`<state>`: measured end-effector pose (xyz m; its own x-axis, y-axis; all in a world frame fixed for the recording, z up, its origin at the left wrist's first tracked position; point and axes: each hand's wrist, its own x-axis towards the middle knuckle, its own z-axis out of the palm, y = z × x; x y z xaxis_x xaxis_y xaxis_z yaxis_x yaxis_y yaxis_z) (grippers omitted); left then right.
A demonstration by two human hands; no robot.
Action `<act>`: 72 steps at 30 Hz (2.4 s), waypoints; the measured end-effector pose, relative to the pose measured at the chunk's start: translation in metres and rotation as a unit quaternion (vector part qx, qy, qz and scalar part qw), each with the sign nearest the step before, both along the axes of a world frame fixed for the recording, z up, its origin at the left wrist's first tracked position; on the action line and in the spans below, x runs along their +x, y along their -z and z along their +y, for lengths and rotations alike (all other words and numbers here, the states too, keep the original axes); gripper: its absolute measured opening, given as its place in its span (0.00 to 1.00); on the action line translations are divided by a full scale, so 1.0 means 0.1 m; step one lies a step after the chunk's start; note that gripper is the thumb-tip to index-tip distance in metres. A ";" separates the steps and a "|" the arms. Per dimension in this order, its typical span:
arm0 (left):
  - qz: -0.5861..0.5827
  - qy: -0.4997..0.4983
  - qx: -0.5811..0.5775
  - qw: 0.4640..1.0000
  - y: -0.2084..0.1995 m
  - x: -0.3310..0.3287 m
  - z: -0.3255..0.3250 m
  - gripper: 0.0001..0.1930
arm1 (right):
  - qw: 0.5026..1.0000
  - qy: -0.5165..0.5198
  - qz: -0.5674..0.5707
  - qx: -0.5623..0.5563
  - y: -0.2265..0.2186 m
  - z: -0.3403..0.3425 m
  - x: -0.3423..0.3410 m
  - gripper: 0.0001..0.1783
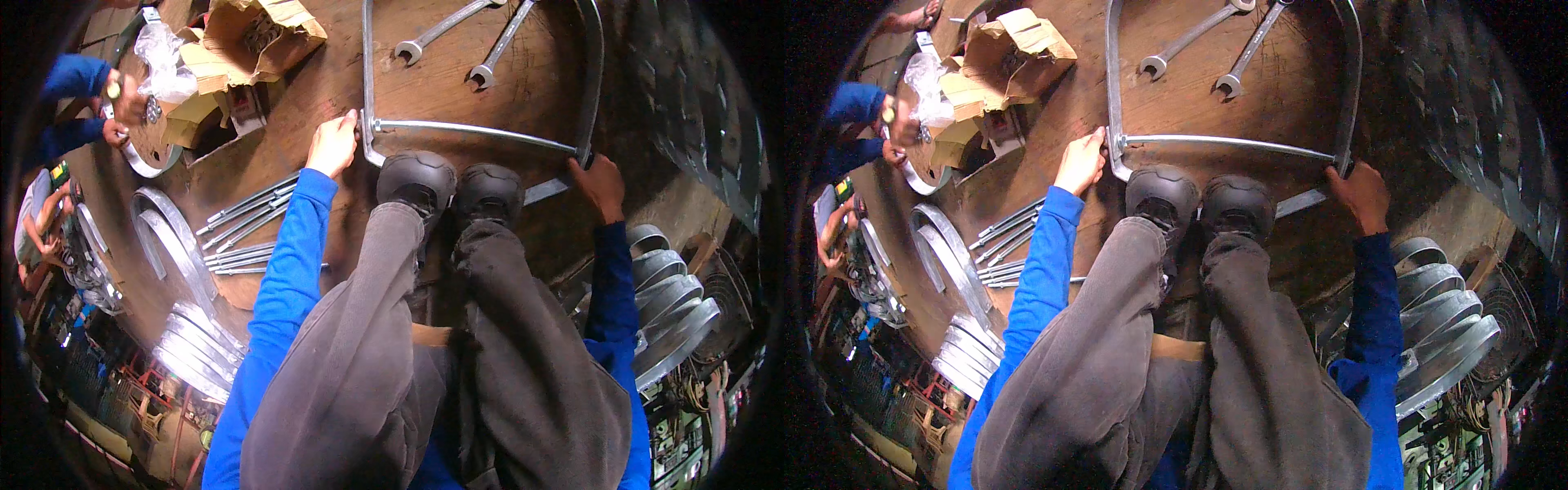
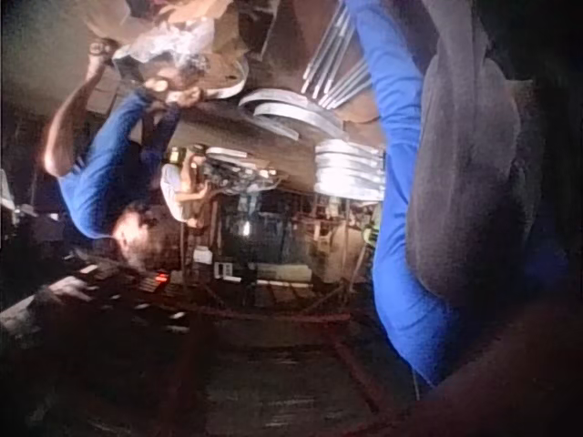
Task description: The person sits on the floor and assembles a metal frame by inserting rods into curved metal pieces and tightening them with wrenches. The person repeatedly picks up frame components, aligns them, and secures them before stacking the finished unit.
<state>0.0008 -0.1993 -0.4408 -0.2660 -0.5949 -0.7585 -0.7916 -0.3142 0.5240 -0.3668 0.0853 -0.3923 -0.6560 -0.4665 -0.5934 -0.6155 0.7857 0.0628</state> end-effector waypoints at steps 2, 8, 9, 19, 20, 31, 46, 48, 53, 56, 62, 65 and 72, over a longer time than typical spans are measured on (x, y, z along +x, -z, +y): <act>0.010 -0.003 -0.006 1.000 0.10 0.04 -0.02 0.23 | 1.000 0.002 0.011 0.020 0.01 -0.01 0.01 0.33; 0.036 0.000 -0.041 0.999 0.49 0.24 -0.01 0.20 | 0.998 -0.029 -0.004 -0.052 0.19 0.16 -0.07 0.31; 0.044 0.001 -0.047 0.998 0.52 0.24 0.00 0.19 | 0.997 -0.035 -0.008 -0.064 0.24 0.22 -0.10 0.30; 0.051 -0.089 0.015 0.995 0.15 0.05 0.04 0.21 | 0.987 -0.030 -0.050 -0.147 0.32 0.31 -0.12 0.26; 0.051 -0.082 0.008 0.995 0.15 0.04 0.04 0.21 | 0.985 -0.026 -0.055 -0.159 0.37 0.36 -0.14 0.26; 0.095 -0.113 0.083 0.986 0.10 0.08 -0.02 0.16 | 0.986 0.002 -0.084 -0.145 0.27 0.29 -0.15 0.37; 0.138 -0.155 0.108 0.972 0.12 0.08 0.00 0.15 | 0.978 0.010 -0.087 -0.187 0.39 0.38 -0.10 0.33; 0.127 -0.143 0.109 0.976 0.08 0.07 -0.01 0.14 | 0.980 -0.003 -0.098 -0.175 0.35 0.33 -0.12 0.28; 0.139 -0.115 0.147 0.972 0.13 0.13 -0.08 0.16 | 0.985 -0.005 -0.087 -0.150 0.36 0.32 -0.13 0.27; 0.066 -0.059 0.120 0.989 -0.10 -0.01 -0.10 0.17 | 0.982 -0.021 -0.090 -0.165 0.42 0.40 -0.19 0.26; 0.076 -0.005 0.156 0.985 -0.04 0.12 -0.24 0.17 | 0.976 -0.028 -0.125 -0.174 0.26 0.25 -0.14 0.24; 0.101 0.011 0.145 0.984 -0.04 0.15 -0.27 0.16 | 0.977 -0.049 -0.124 -0.168 0.27 0.26 -0.19 0.24; 0.134 0.022 0.077 0.988 -0.24 0.15 -0.18 0.17 | 0.984 -0.033 -0.107 -0.138 0.24 0.25 -0.14 0.24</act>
